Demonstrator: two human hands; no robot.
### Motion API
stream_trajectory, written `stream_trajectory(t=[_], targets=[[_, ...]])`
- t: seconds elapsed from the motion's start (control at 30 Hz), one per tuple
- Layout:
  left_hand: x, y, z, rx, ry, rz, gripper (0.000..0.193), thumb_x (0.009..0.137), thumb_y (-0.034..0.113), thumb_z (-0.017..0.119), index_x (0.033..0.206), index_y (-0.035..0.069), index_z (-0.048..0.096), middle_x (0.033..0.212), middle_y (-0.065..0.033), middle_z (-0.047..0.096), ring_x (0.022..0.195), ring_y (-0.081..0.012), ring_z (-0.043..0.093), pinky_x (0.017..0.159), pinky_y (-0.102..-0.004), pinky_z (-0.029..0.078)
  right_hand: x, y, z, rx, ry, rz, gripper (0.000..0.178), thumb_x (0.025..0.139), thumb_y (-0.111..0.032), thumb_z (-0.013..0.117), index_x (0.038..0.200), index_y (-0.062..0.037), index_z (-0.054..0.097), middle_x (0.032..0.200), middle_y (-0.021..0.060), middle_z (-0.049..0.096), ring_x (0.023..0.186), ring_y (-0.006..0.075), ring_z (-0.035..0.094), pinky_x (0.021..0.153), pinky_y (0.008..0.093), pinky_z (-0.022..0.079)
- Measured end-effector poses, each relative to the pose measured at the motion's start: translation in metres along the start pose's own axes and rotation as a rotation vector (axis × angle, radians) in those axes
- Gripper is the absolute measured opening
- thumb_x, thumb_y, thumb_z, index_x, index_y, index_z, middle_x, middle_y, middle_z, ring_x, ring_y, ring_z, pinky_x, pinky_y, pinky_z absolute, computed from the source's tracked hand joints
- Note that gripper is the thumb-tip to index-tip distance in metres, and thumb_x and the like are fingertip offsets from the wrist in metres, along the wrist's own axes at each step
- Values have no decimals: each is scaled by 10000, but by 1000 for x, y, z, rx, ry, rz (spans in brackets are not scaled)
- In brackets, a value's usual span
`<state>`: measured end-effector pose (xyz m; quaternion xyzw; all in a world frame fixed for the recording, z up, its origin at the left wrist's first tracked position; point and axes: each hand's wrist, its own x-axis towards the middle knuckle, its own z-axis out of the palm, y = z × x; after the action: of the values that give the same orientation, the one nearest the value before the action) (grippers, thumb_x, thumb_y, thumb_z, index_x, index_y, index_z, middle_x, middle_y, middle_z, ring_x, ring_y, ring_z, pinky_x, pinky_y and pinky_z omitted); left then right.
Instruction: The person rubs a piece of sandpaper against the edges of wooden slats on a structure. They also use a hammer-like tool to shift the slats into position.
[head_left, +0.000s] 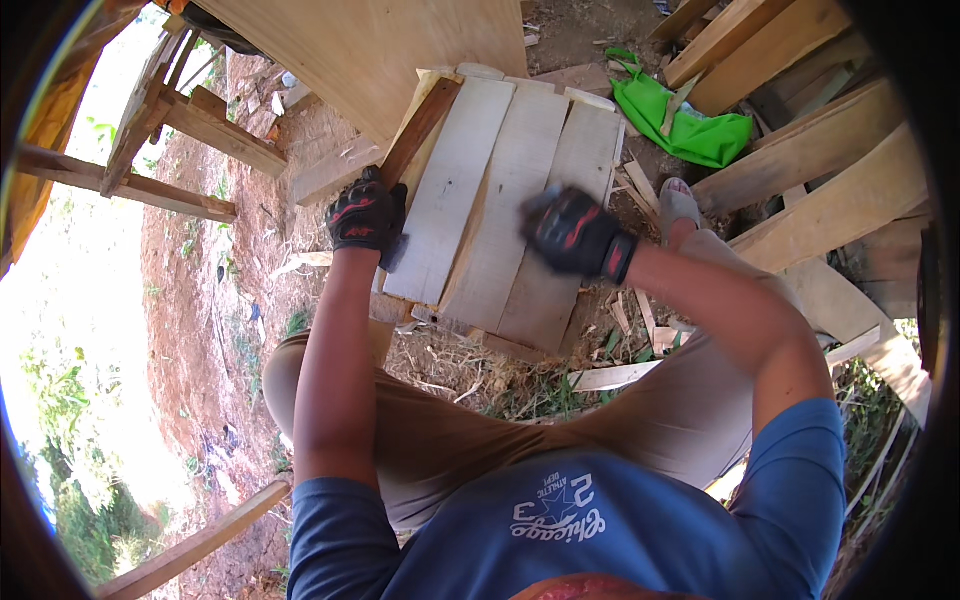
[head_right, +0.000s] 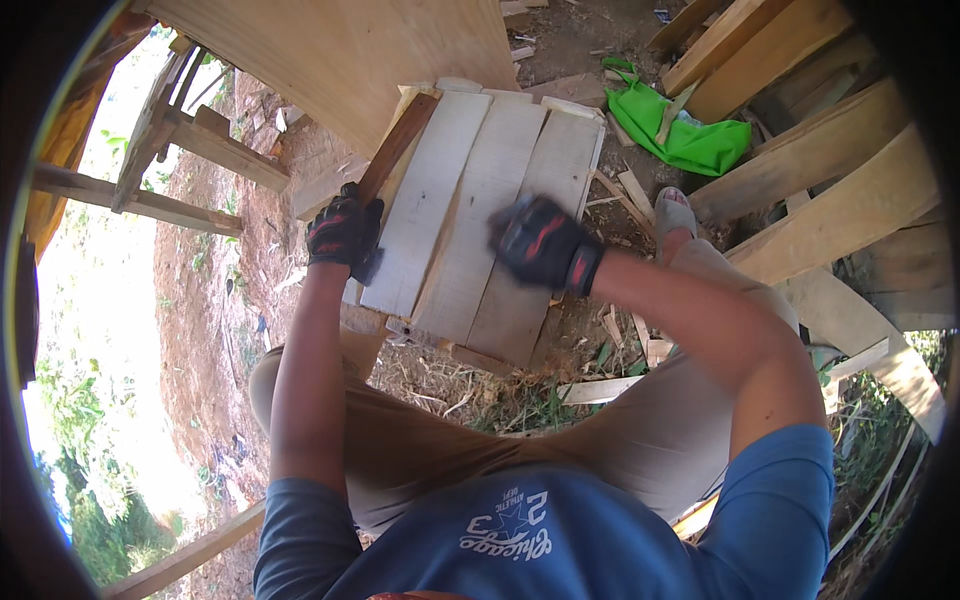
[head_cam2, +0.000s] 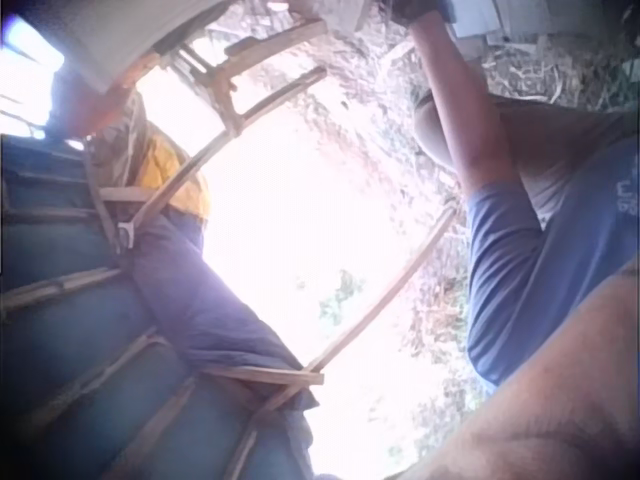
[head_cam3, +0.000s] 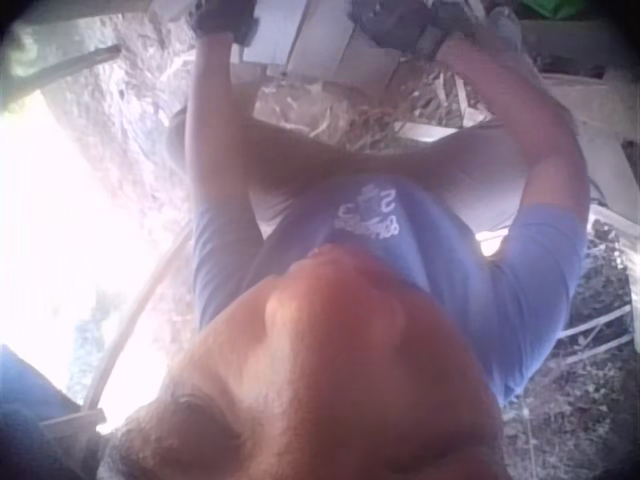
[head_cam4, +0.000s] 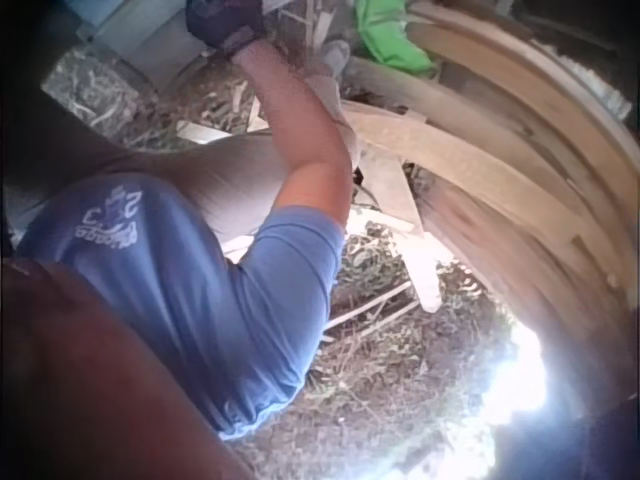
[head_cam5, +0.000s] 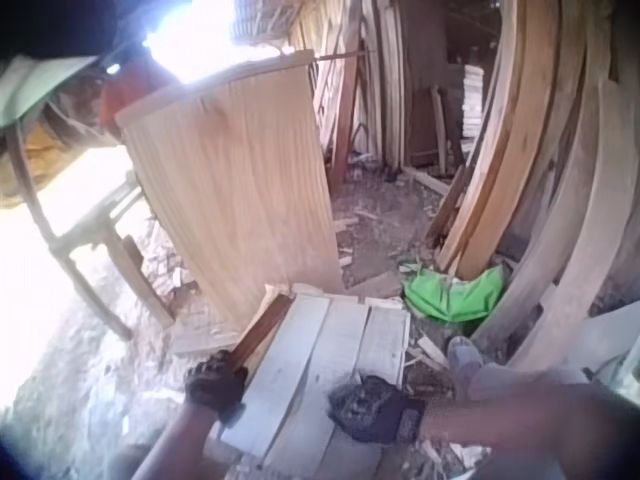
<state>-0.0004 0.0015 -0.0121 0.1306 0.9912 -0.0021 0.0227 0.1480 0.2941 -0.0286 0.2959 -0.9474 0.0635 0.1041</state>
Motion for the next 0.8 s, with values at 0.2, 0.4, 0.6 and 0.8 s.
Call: stream_trajectory(t=[0.2, 0.4, 0.6, 0.8], targets=[[-4, -4, -5, 20, -13, 7, 570, 1013, 496, 574, 1329, 23, 602, 1140, -242, 754, 1046, -432, 733, 921, -537, 579, 4, -37, -2, 135, 164, -224, 146, 891, -193, 623, 791, -107, 686, 844, 83, 705, 751, 280, 707, 715, 464, 566], [2, 3, 1, 2, 4, 15, 573, 1011, 496, 580, 1329, 20, 603, 1139, -247, 753, 1065, -420, 730, 932, -531, 577, 1, 26, 6, -145, 70, -40, 104, 805, -175, 636, 765, -88, 676, 784, 138, 679, 727, 316, 714, 655, 470, 581], [-1, -2, -1, -13, -22, -37, 578, 1000, 497, 596, 1350, 38, 609, 1158, -245, 749, 1083, -427, 723, 965, -544, 562, -1, -57, -3, 150, 8, -271, 103, 829, -195, 646, 811, -94, 655, 727, 72, 670, 703, 279, 693, 684, 430, 558], [2, 2, 1, -48, -15, -21, 579, 997, 498, 599, 1359, 46, 606, 1166, -254, 745, 1104, -429, 715, 970, -542, 559, 1, 53, 2, -78, 57, 109, 167, 917, -201, 603, 830, -89, 690, 806, 124, 725, 724, 323, 727, 661, 474, 583]])
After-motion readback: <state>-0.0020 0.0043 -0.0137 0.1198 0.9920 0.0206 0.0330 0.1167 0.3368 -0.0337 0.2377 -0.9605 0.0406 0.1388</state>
